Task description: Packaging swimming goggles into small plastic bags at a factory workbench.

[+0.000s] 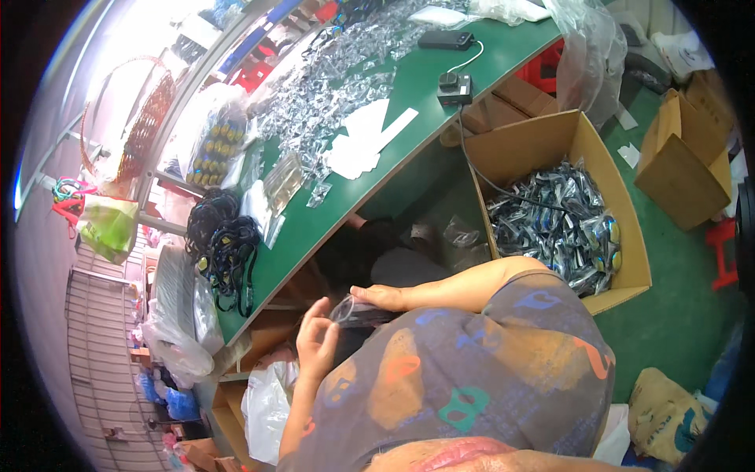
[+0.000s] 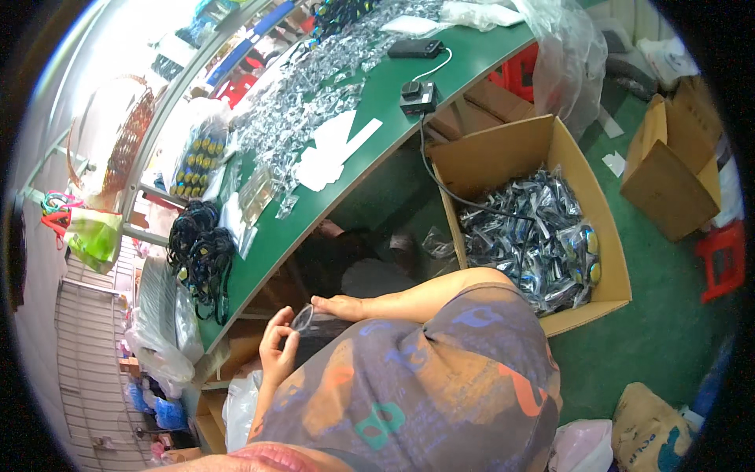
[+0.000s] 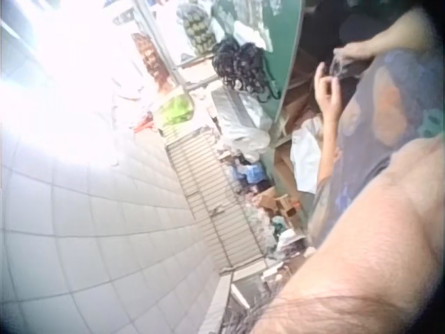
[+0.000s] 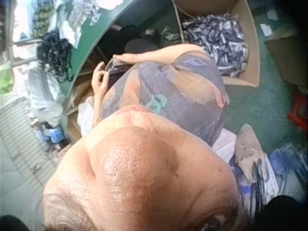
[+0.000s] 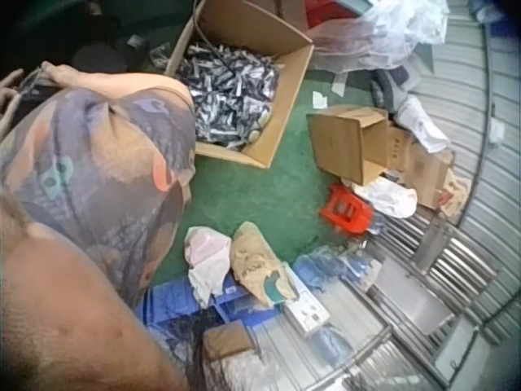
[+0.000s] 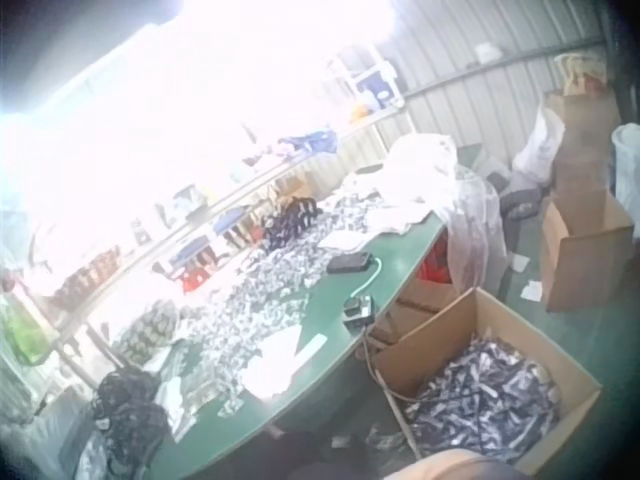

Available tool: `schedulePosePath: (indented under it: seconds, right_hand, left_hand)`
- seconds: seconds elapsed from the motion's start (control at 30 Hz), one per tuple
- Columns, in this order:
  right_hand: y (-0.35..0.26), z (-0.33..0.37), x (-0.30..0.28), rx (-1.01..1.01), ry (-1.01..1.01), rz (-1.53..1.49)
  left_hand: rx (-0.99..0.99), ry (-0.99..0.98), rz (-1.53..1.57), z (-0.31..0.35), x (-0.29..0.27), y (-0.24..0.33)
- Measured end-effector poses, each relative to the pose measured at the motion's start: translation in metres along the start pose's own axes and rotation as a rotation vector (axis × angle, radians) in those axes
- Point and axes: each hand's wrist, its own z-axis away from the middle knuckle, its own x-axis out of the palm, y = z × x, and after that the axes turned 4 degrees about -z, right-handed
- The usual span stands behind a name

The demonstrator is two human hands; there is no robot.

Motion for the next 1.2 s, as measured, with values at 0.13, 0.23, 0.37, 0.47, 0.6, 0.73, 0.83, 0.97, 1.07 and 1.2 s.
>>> schedulePosePath:
  seconds: [0.13,0.23,0.37,0.47,0.6,0.73,0.83,0.97,1.07,1.2]
  right_hand:
    - [0.005,-0.002,0.001,0.113,0.011,-0.022]
    - [0.030,-0.014,-0.002,-0.066,0.043,0.143]
    - [0.007,0.001,0.009,0.180,0.120,0.102]
    - [0.036,-0.019,-0.002,0.085,0.251,0.077]
    - [0.028,-0.015,0.004,0.232,0.211,-0.243]
    - [0.012,-0.009,0.000,0.190,0.080,-0.134]
    - [0.005,-0.023,-0.007,0.071,0.043,0.158]
    - [0.004,-0.022,-0.005,0.057,0.045,0.232]
    - [0.011,-0.018,-0.010,-0.010,0.026,0.332]
    - [0.008,-0.017,-0.009,0.048,0.080,0.261]
  left_hand:
    - [0.254,-0.010,-0.257,0.005,-0.009,0.001]
    - [0.431,-0.009,-0.365,0.006,-0.011,0.002]
    - [0.298,0.007,-0.329,0.015,-0.004,0.005]
    - [0.323,0.060,-0.200,0.003,0.017,-0.018]
    - [0.149,0.115,0.020,-0.007,0.013,-0.014]
    - [0.101,0.058,0.004,-0.010,0.006,-0.021]
    - [-0.051,0.041,0.143,-0.015,-0.004,-0.016]
    - [-0.094,0.056,0.218,-0.013,-0.002,-0.022]
    - [-0.096,0.080,0.240,-0.010,0.006,-0.029]
    - [0.053,0.136,0.190,-0.017,0.008,-0.033]
